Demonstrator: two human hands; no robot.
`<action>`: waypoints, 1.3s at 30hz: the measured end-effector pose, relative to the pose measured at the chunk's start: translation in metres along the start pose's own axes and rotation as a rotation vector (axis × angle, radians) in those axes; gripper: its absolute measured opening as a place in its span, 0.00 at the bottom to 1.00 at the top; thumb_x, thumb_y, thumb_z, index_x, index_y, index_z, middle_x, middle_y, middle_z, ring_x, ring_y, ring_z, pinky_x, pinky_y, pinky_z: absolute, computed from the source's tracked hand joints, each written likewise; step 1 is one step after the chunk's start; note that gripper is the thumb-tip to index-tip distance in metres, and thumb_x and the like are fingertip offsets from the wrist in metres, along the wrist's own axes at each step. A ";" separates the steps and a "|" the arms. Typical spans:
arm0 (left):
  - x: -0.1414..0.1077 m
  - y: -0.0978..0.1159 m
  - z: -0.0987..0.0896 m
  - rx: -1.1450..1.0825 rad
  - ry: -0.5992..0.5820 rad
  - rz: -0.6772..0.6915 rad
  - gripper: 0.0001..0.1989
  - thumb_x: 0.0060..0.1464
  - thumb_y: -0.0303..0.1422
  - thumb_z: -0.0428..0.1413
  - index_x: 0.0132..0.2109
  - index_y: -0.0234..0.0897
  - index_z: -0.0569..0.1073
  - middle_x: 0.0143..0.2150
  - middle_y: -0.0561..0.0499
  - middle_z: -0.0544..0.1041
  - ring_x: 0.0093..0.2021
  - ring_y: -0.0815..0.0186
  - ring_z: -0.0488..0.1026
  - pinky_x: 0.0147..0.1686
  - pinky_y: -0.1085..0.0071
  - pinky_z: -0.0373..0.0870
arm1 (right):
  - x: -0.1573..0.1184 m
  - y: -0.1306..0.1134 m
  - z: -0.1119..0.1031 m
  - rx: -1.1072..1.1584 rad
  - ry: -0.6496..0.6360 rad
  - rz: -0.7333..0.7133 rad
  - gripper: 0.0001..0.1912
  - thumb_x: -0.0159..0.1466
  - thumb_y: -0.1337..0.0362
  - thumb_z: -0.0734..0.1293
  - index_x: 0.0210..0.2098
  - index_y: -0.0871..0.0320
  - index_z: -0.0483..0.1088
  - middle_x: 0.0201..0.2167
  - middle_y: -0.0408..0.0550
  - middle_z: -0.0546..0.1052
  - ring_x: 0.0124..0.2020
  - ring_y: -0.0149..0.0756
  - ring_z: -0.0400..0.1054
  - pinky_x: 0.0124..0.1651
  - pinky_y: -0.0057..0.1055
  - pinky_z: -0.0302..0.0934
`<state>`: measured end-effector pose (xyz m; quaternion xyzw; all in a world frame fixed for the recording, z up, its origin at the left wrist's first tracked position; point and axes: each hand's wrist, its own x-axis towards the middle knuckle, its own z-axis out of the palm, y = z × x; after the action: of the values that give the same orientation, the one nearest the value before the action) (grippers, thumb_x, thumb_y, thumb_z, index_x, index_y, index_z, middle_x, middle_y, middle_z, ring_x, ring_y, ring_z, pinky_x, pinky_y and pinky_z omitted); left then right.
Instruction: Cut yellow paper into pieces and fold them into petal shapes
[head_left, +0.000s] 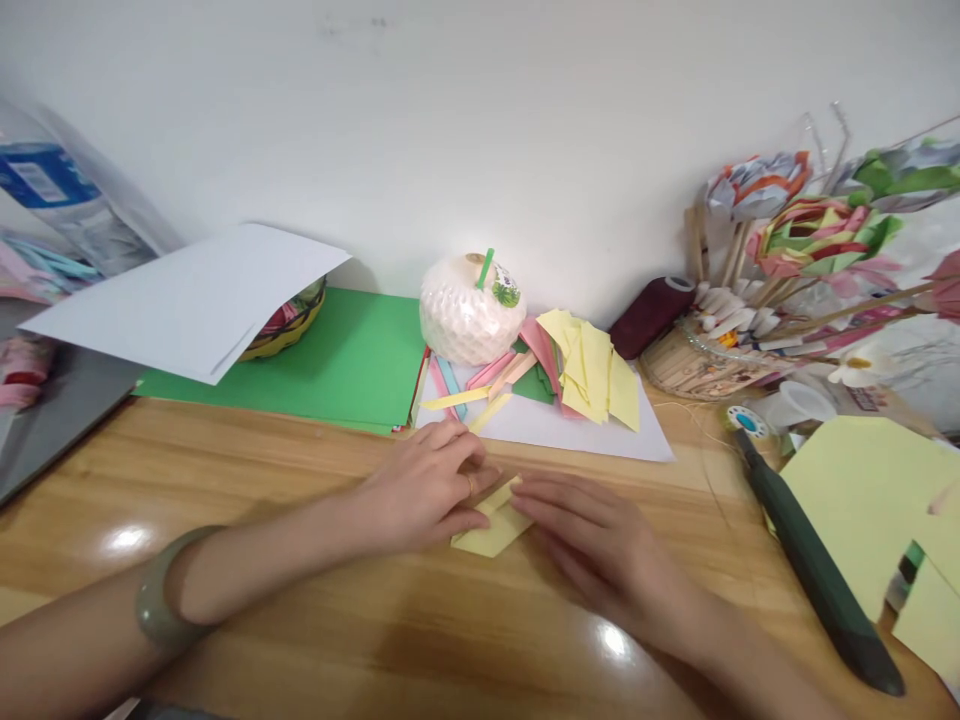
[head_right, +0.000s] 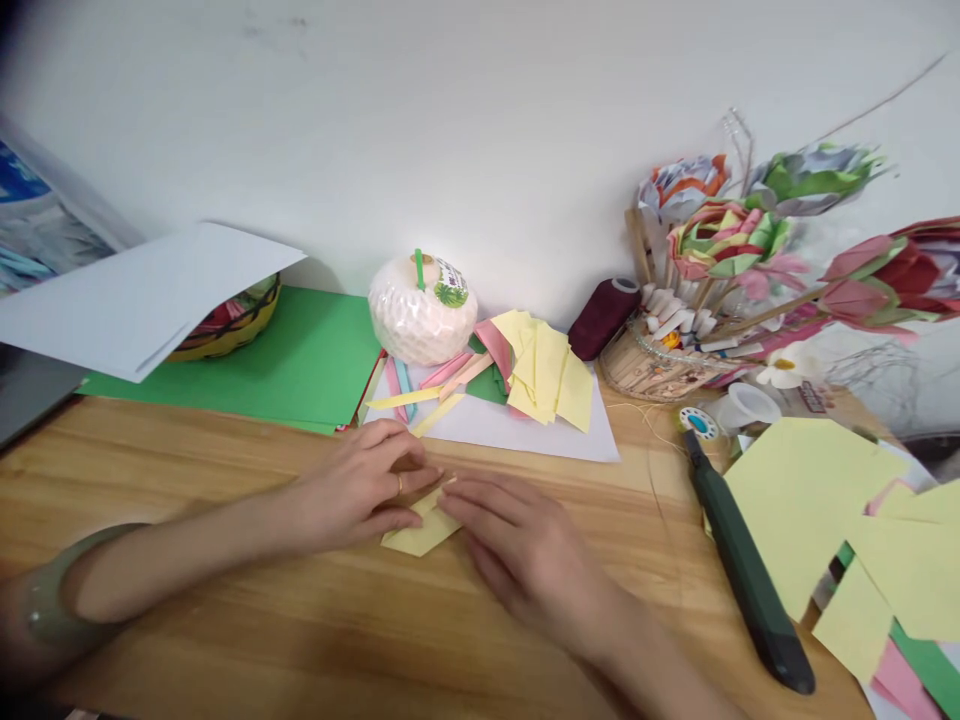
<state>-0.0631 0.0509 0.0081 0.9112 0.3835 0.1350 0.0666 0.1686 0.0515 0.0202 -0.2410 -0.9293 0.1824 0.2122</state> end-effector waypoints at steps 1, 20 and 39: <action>0.000 -0.001 0.001 0.003 0.027 0.008 0.18 0.52 0.42 0.58 0.49 0.40 0.71 0.42 0.47 0.70 0.44 0.56 0.62 0.41 0.61 0.65 | 0.000 0.005 0.001 -0.081 0.008 -0.004 0.18 0.64 0.70 0.59 0.53 0.60 0.64 0.49 0.53 0.73 0.52 0.38 0.64 0.51 0.39 0.63; -0.002 0.000 0.006 0.184 0.322 0.245 0.09 0.58 0.26 0.52 0.30 0.33 0.73 0.30 0.51 0.75 0.34 0.65 0.68 0.33 0.68 0.64 | -0.009 0.020 0.004 -0.189 0.073 0.047 0.10 0.64 0.70 0.60 0.44 0.60 0.68 0.39 0.52 0.75 0.42 0.38 0.67 0.42 0.37 0.66; 0.001 0.009 0.009 -0.132 0.322 -0.072 0.08 0.57 0.28 0.53 0.31 0.37 0.75 0.35 0.53 0.79 0.37 0.64 0.69 0.37 0.66 0.66 | -0.005 0.021 0.009 -0.045 0.102 0.192 0.06 0.65 0.70 0.58 0.36 0.56 0.66 0.36 0.49 0.71 0.38 0.36 0.66 0.39 0.35 0.64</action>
<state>-0.0538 0.0453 0.0012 0.8571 0.4120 0.3016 0.0690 0.1761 0.0641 0.0019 -0.3428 -0.8937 0.1683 0.2354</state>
